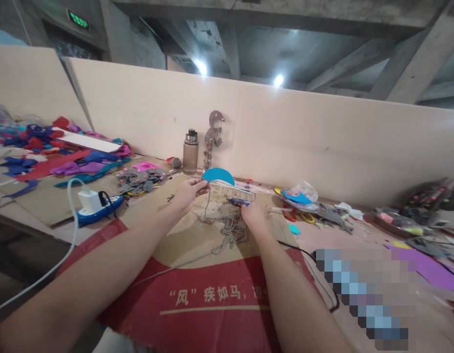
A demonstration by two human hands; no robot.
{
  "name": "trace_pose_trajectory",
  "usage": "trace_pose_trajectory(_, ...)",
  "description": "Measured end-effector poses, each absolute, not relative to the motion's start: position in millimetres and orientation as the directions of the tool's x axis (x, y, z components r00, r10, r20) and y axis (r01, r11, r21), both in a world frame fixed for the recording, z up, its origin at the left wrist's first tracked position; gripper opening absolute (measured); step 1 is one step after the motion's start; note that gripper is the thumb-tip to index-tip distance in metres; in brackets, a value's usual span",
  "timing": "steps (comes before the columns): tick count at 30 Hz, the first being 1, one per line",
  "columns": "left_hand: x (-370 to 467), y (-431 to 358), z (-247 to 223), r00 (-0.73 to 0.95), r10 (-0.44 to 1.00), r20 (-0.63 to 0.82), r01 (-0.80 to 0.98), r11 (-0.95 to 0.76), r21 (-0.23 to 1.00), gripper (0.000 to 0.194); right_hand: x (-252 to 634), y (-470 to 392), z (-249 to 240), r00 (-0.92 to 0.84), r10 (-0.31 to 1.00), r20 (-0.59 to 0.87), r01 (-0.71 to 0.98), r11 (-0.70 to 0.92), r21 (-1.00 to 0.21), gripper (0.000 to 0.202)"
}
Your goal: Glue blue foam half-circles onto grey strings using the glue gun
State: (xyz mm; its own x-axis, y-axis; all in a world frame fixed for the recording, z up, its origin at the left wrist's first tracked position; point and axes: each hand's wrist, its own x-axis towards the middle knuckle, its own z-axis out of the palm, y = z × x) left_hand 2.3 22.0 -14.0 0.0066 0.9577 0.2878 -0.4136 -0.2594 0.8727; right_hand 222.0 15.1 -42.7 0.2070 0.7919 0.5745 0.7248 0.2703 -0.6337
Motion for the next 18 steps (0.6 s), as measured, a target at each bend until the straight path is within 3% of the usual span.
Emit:
trace_pose_trajectory(2, 4.4, 19.3, -14.2, -0.015, 0.932, 0.361, -0.316, -0.347, 0.883, 0.012, 206.7, 12.0, -39.1, 0.284, 0.791, 0.541, 0.727, 0.190, -0.659, 0.015)
trace_pose_trajectory(4, 6.4, 16.1, -14.0, -0.034, 0.899, 0.438, -0.193, -0.436, 0.879, 0.012, 184.3, 6.7, -32.5, 0.193, 0.846, 0.497, 0.605, 0.296, -0.739, 0.017)
trace_pose_trajectory(7, 8.6, 10.8, -13.1, -0.050, 0.852, 0.522, -0.043, -0.524, 0.851, 0.010, 148.5, -6.0, -22.7, 0.114, 0.910, 0.399, 0.158, 0.380, -0.911, 0.032)
trace_pose_trajectory(10, 10.5, 6.2, -11.9, -0.050, 0.818, 0.573, 0.038, -0.572, 0.820, 0.009, 127.9, -19.5, -15.8, 0.002, 0.961, 0.276, -0.168, 0.272, -0.947, 0.040)
trace_pose_trajectory(14, 12.7, 3.4, -10.3, -0.023, 0.817, 0.576, 0.058, -0.574, 0.817, 0.010, 131.4, -25.8, -7.9, 0.017, 0.985, 0.169, -0.210, 0.169, -0.963, 0.034)
trace_pose_trajectory(18, 14.2, 2.9, -9.5, 0.023, 0.880, 0.474, -0.051, -0.472, 0.880, 0.013, 142.9, -20.5, -5.2, 0.200, 0.955, 0.218, -0.165, 0.252, -0.953, 0.035)
